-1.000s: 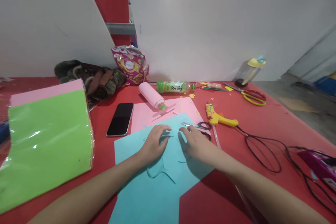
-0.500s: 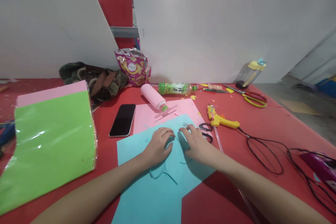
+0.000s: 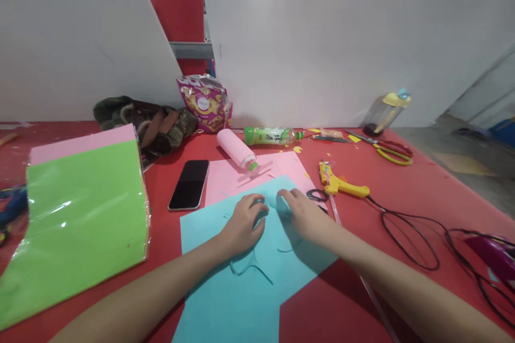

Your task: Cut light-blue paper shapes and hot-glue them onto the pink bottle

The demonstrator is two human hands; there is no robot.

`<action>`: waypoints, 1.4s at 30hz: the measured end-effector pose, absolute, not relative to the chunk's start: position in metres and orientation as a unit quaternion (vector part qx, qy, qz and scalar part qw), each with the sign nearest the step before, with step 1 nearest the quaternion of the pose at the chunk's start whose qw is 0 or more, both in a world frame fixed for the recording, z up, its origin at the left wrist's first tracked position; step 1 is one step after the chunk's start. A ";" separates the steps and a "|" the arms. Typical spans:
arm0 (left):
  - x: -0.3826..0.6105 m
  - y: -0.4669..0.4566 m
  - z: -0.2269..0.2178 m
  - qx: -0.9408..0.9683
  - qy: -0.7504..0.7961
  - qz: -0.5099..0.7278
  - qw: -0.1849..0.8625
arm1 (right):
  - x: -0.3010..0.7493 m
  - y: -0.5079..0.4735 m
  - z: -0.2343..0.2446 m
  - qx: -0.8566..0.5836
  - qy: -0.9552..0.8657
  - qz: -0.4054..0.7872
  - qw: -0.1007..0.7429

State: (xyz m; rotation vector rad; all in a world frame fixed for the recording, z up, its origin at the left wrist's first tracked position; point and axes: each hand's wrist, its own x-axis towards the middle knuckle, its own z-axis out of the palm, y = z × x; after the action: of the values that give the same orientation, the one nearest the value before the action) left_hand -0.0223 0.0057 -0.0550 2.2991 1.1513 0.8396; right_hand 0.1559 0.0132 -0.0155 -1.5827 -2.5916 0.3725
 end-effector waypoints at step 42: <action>-0.023 0.011 -0.048 0.766 0.482 0.317 0.283 | 0.143 0.014 -0.036 -0.458 -0.774 0.292 0.325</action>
State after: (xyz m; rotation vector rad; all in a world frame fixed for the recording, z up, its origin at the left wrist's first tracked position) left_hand -0.0232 0.0110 -0.0484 2.0510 1.2907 0.8476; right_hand 0.1431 0.0137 -0.0363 -1.2010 -2.0286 0.7661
